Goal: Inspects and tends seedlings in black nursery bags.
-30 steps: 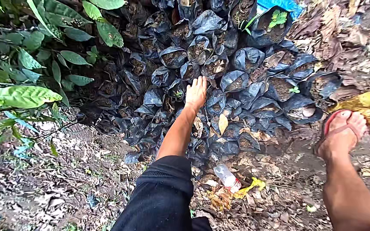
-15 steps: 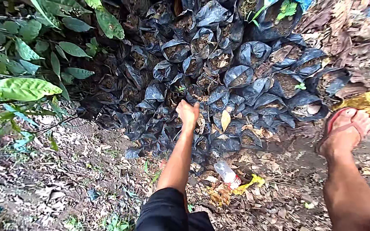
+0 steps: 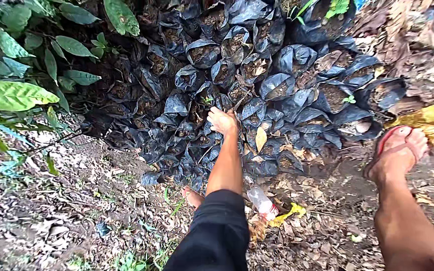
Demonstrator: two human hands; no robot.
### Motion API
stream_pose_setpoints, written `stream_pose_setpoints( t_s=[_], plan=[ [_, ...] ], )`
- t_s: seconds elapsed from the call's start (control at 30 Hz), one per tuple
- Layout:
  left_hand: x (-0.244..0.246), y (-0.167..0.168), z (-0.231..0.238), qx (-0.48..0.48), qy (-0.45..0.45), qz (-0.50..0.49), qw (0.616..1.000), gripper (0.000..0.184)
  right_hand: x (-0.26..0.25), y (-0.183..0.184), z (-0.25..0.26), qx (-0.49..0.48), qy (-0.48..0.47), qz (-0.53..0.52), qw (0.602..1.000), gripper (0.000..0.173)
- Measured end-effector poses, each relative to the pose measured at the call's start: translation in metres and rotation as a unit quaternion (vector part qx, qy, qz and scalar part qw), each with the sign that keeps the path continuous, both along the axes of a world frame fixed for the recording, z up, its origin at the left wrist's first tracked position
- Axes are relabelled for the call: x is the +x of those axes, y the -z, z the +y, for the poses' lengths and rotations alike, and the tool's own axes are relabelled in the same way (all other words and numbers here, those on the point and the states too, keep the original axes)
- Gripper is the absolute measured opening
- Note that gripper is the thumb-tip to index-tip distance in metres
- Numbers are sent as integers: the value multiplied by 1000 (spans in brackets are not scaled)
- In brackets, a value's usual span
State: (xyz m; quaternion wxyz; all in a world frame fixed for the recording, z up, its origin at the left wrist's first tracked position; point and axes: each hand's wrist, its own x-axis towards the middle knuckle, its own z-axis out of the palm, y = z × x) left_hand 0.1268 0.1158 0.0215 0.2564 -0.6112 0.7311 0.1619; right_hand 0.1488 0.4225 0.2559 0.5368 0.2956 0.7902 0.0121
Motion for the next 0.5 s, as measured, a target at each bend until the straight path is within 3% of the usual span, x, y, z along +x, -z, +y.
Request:
stream_pose_setpoints(
  t_s=[0.07, 0.13, 0.2, 0.3, 0.37, 0.4, 0.47, 0.5],
  plan=[
    [20, 10, -31, 84, 50, 20, 995, 67, 35, 37, 69, -52, -15, 94, 994, 30],
    [47, 22, -67, 100, 141, 60, 983, 62, 40, 48, 81, -51, -6, 103, 993, 27],
    [47, 5, -85, 67, 249, 96, 961, 59, 37, 49, 77, -48, -4, 97, 994, 26],
    [38, 3, -91, 38, 437, 104, 892, 104, 42, 48, 73, -70, -33, 125, 989, 25],
    [34, 22, -84, 45, 517, 28, 855, 122, 33, 47, 39, -99, -65, 208, 971, 24],
    [32, 33, -79, 38, 543, -20, 839, 124, 9, 41, -5, -87, -46, 219, 971, 26],
    [31, 51, -68, 19, 569, -95, 817, 120, -39, 15, -91, -76, 88, 215, 970, 37],
    [31, 56, -62, 17, 574, -122, 810, 120, -45, 9, -105, -90, 109, 233, 962, 38]
  ],
)
